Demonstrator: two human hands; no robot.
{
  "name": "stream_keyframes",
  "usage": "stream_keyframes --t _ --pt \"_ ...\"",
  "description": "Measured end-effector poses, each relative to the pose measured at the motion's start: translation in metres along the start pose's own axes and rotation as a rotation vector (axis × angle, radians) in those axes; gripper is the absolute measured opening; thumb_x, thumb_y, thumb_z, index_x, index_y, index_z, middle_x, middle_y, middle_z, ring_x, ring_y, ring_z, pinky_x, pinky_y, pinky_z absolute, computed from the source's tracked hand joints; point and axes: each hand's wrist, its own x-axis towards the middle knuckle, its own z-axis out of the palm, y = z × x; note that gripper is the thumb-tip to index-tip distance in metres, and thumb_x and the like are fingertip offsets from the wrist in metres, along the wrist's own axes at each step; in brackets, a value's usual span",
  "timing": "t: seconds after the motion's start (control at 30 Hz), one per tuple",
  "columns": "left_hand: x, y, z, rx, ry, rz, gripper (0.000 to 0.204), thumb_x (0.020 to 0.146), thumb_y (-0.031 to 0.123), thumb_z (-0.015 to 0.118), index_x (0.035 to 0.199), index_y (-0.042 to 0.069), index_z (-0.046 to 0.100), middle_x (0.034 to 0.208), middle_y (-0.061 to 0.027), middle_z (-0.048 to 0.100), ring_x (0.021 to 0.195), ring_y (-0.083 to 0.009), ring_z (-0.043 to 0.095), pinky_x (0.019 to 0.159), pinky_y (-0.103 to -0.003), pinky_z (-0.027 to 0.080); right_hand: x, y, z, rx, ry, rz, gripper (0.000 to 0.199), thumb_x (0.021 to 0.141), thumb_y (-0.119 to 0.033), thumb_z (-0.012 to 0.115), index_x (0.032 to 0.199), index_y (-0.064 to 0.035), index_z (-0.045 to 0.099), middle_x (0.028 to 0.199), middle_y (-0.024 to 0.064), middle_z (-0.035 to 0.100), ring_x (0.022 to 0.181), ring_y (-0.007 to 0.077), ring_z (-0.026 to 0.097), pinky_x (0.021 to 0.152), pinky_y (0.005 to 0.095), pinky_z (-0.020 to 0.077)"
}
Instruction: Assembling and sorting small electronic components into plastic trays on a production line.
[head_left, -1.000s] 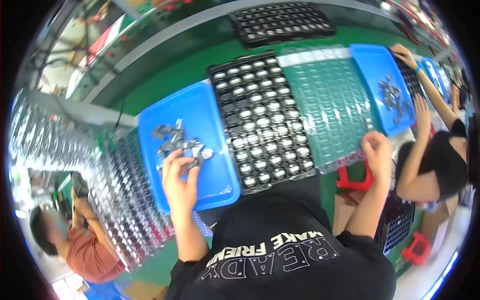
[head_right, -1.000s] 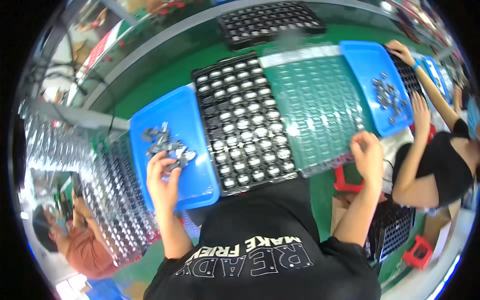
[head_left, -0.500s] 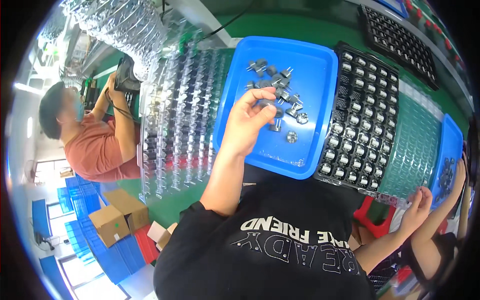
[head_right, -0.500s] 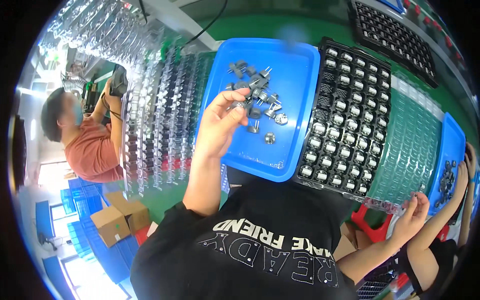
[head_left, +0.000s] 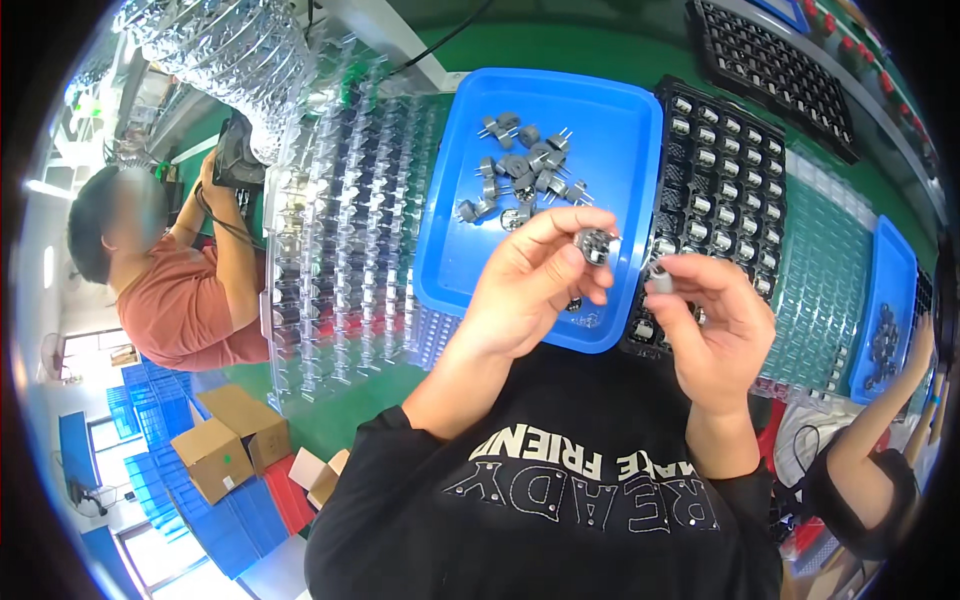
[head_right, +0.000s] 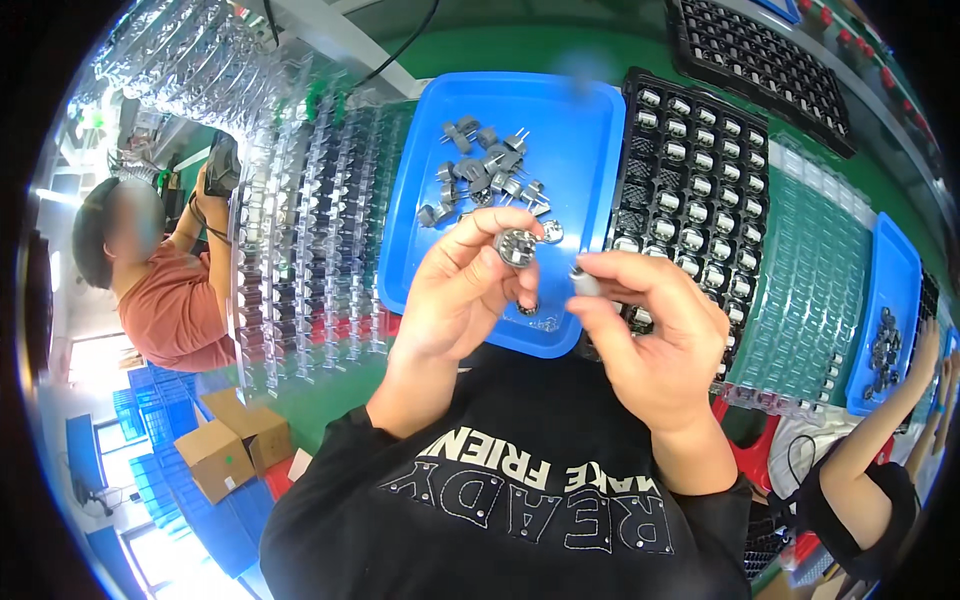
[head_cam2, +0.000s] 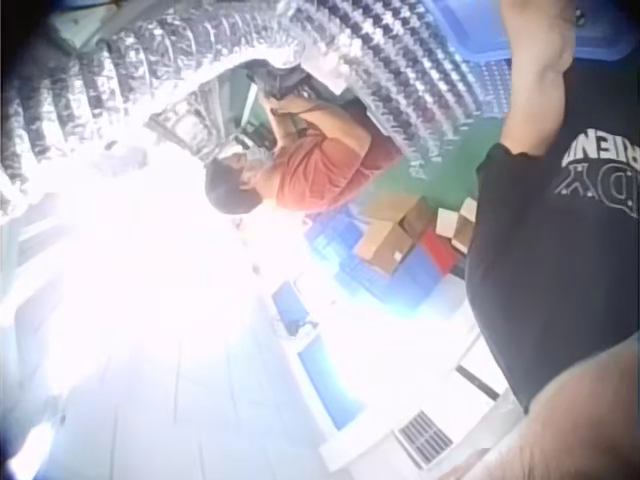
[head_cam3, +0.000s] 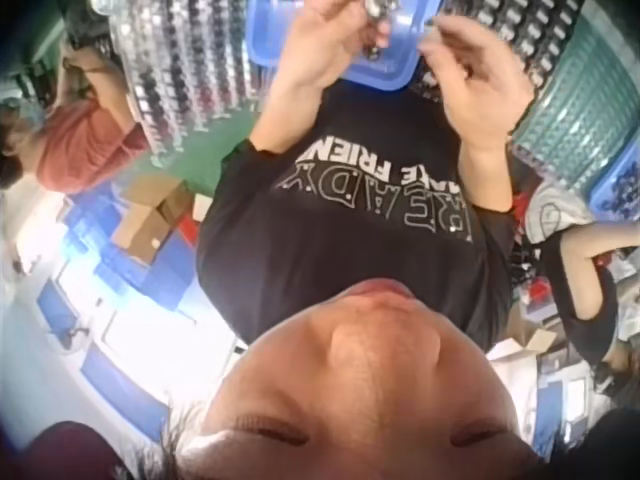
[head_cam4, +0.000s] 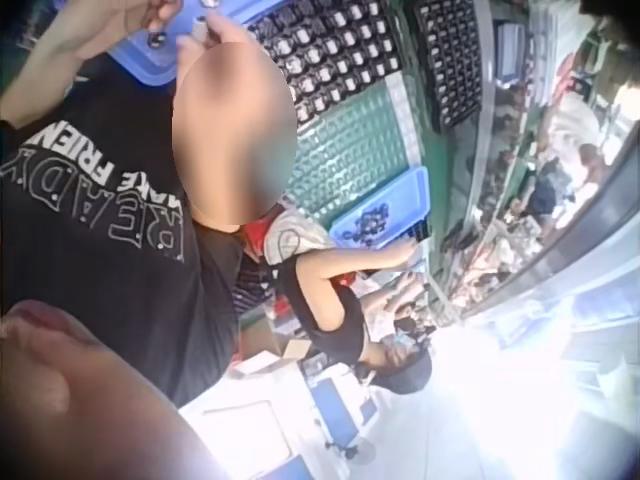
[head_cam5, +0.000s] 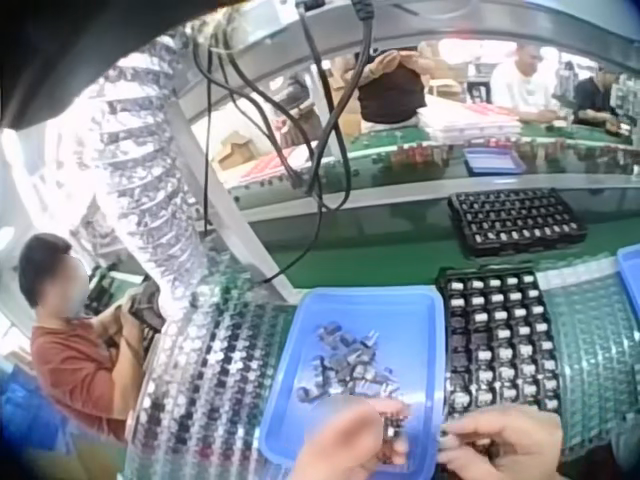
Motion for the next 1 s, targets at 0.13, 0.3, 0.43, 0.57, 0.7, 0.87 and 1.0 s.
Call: stream_keyframes --t 0.13,0.3,0.43,0.57,0.7,0.87,1.0 --pt "-0.005 -0.003 0.012 0.027 -0.072 0.106 0.033 0.103 0.017 0.061 0.133 0.004 0.056 0.137 -0.0162 0.056 0.105 -0.0225 0.066 0.085 -0.034 0.057 0.010 -0.009 0.014 -0.045 0.022 -0.097 0.029 0.077 0.002 0.085 0.103 0.0035 0.072 0.095 0.0129 0.073 0.085 0.0189 0.073 0.077 0.0281 0.0597" --pt "-0.003 -0.005 0.017 -0.079 -0.056 0.210 0.028 0.098 0.010 0.068 0.123 0.001 0.060 0.130 -0.0154 0.062 0.118 -0.0213 0.061 0.097 -0.035 0.053 0.015 -0.006 0.012 -0.294 0.017 -0.406 0.034 0.072 -0.008 0.090 0.101 0.0002 0.074 0.093 0.0128 0.073 0.083 0.0233 0.070 0.072 0.0310 0.0562" --pt "-0.002 -0.001 0.021 0.142 -0.035 0.240 0.038 0.095 0.014 0.072 0.127 0.001 0.055 0.132 -0.0190 0.061 0.120 -0.0265 0.061 0.104 -0.040 0.049 0.014 0.002 0.015 -0.277 0.022 -0.447 0.034 0.071 -0.009 0.091 0.100 0.0002 0.074 0.095 0.0126 0.073 0.084 0.0232 0.070 0.073 0.0317 0.0565" --pt "-0.002 0.000 0.022 0.126 -0.015 0.226 0.040 0.094 0.013 0.074 0.126 -0.001 0.055 0.126 -0.0193 0.063 0.123 -0.0274 0.060 0.108 -0.041 0.045 0.013 0.002 0.014 -0.287 0.021 -0.453 0.034 0.071 -0.010 0.091 0.100 0.0000 0.075 0.095 0.0124 0.072 0.084 0.0238 0.069 0.074 0.0328 0.0565" --pt "-0.003 -0.001 0.020 0.145 -0.017 0.235 0.040 0.093 0.012 0.075 0.126 -0.001 0.055 0.125 -0.0196 0.064 0.123 -0.0271 0.060 0.108 -0.041 0.046 0.013 0.008 0.013 -0.260 0.002 -0.451 0.036 0.072 -0.012 0.090 0.101 0.0003 0.074 0.096 0.0127 0.071 0.086 0.0241 0.068 0.076 0.0326 0.0541" --pt "-0.004 -0.004 0.018 0.130 -0.045 0.223 0.038 0.094 0.009 0.072 0.126 -0.001 0.055 0.126 -0.0187 0.064 0.123 -0.0251 0.060 0.105 -0.038 0.048 0.010 0.014 0.015 -0.211 0.038 -0.454 0.035 0.072 -0.014 0.090 0.101 -0.0015 0.076 0.094 0.0106 0.071 0.083 0.0226 0.067 0.071 0.0310 0.0543" --pt "-0.006 -0.006 0.016 0.139 -0.063 0.232 0.037 0.095 0.005 0.070 0.128 -0.001 0.055 0.127 -0.0182 0.064 0.123 -0.0248 0.060 0.104 -0.037 0.049 0.007 0.012 0.013 -0.199 0.022 -0.409 0.034 0.073 -0.014 0.090 0.101 -0.0019 0.076 0.094 0.0105 0.070 0.083 0.0216 0.067 0.071 0.0306 0.0540"
